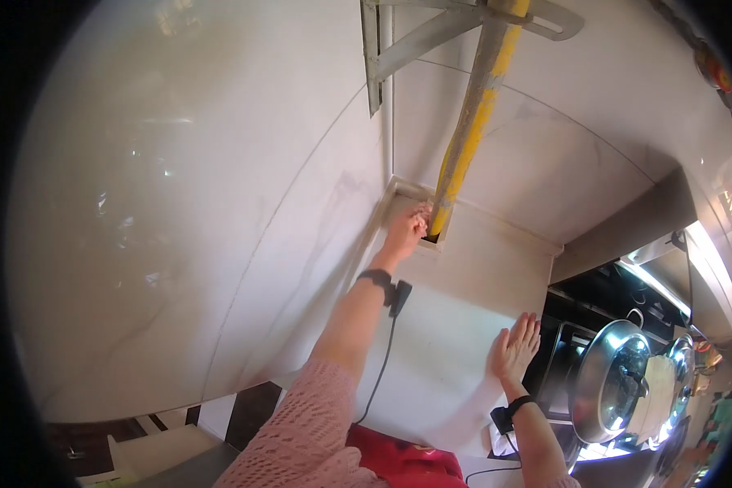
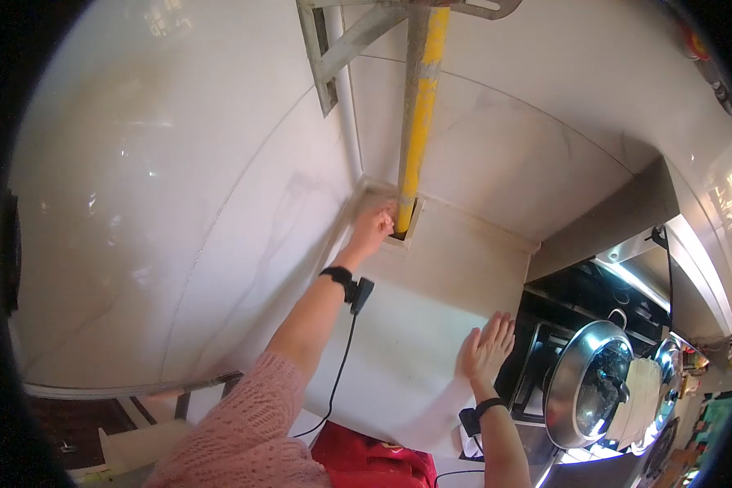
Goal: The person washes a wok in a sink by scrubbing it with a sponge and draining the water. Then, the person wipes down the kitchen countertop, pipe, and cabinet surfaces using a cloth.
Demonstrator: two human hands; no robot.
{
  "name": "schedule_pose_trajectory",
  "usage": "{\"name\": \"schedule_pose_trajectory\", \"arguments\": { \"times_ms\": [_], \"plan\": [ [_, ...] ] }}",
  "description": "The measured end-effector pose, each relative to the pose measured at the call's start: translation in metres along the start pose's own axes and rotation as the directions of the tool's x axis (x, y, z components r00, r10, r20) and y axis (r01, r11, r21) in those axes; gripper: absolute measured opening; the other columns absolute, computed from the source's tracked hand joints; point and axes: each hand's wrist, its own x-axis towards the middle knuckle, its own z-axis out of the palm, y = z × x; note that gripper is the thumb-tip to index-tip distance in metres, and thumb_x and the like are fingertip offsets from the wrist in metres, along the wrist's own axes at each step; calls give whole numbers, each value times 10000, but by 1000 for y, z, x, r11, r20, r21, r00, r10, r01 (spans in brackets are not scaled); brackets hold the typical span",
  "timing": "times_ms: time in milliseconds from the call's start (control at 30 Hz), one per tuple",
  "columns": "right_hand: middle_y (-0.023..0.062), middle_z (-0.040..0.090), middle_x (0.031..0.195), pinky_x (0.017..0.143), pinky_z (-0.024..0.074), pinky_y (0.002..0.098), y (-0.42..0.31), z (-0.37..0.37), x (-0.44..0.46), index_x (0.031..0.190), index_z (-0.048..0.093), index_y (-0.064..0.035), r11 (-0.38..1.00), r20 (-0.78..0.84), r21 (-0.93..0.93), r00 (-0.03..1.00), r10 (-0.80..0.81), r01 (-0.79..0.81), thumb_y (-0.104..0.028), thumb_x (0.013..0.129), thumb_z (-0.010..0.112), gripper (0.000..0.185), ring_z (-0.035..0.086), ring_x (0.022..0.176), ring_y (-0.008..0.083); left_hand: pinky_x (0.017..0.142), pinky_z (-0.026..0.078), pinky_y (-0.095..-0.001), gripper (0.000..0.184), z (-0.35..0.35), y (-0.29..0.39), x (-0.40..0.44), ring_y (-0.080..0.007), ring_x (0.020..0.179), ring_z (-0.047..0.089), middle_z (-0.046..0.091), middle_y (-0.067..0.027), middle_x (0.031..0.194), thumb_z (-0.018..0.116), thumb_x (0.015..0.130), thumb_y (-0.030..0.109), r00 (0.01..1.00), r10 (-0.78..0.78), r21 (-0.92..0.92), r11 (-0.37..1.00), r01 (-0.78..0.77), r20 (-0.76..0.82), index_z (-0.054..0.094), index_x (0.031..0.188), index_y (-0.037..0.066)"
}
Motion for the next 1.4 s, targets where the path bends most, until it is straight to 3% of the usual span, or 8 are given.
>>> {"name": "schedule_pose_trajectory", "arguments": {
  "times_ms": [200, 333, 433, 733, 900, 1033, 1200, 1400],
  "plan": [
    [155, 252, 1641, 1224, 135, 484, 3, 0, 0, 1570, 281, -57, 1000, 18, 6, 1000, 8, -8, -402, 1023, 404, 659, 171, 1530, 337, 668, 448, -239, 159, 10, 32, -40, -104, 757, 544, 598, -55, 845, 489, 886, -92, 953, -298, -351, 900, 260, -58, 523, 765, 5],
    [156, 269, 1631, 1222, 144, 487, 3, 1, -5, 1562, 297, -59, 1000, -18, 6, 1000, -11, 11, -386, 1011, 429, 654, 186, 1523, 340, 681, 487, -236, 120, -1, 64, -86, -104, 770, 613, 644, -44, 770, 551, 866, -66, 976, -39, 303, 953, -28, 215, 590, 771, -3],
    [155, 301, 1615, 1217, 163, 490, 0, 0, 4, 1546, 327, -57, 1000, -66, 29, 998, -10, 12, -373, 995, 466, 651, 223, 1510, 344, 631, 513, -261, 110, -5, 105, -99, -127, 715, 655, 675, -55, 759, 586, 852, -67, 807, -566, 74, 824, 562, 171, 620, 768, -5],
    [161, 297, 1615, 1218, 167, 472, 6, 9, 1, 1548, 319, -40, 999, -43, -10, 999, -33, 32, -401, 1008, 451, 663, 219, 1510, 339, 441, 380, -293, 127, -34, 66, 28, -136, 519, 493, 529, -73, 713, 494, 906, -131, 939, -328, -777, 615, 132, -100, 503, 962, -17],
    [164, 293, 1616, 1222, 158, 470, 1, 2, 0, 1550, 312, -34, 1000, 2, -12, 1000, -12, 12, -414, 1017, 433, 666, 209, 1515, 338, 503, 454, -320, 248, -10, 32, 68, -189, 619, 606, 651, -104, 781, 537, 829, -140, 864, -405, -521, 828, 207, -301, 613, 1007, 15],
    [170, 291, 1617, 1219, 162, 473, 0, 1, -1, 1548, 313, -28, 999, -13, -21, 999, -31, 31, -417, 1021, 421, 664, 207, 1515, 343, 816, 524, -392, 45, 1, 5, 70, -256, 912, 656, 709, -46, 853, 687, 712, 5, 979, 2, 93, 996, 17, -205, 707, 727, 43],
    [177, 287, 1617, 1218, 156, 481, 2, 3, 0, 1548, 312, -27, 999, -8, -33, 999, -38, 37, -420, 1023, 405, 663, 205, 1514, 353, 1096, 318, -551, 171, -12, 33, 58, -265, 1212, 470, 676, 41, 1101, 595, 863, 194, 999, 31, 756, 653, -40, 27, 755, 906, 150],
    [180, 288, 1614, 1219, 148, 484, 1, 2, 0, 1550, 312, -38, 999, -19, 1, 999, -35, 35, -403, 1016, 432, 657, 202, 1514, 361, 1017, 408, -469, 176, -7, -3, 71, -331, 1148, 528, 671, -73, 1023, 572, 860, 137, 997, 56, 651, 756, -74, 48, 745, 891, 145]
  ]
}}
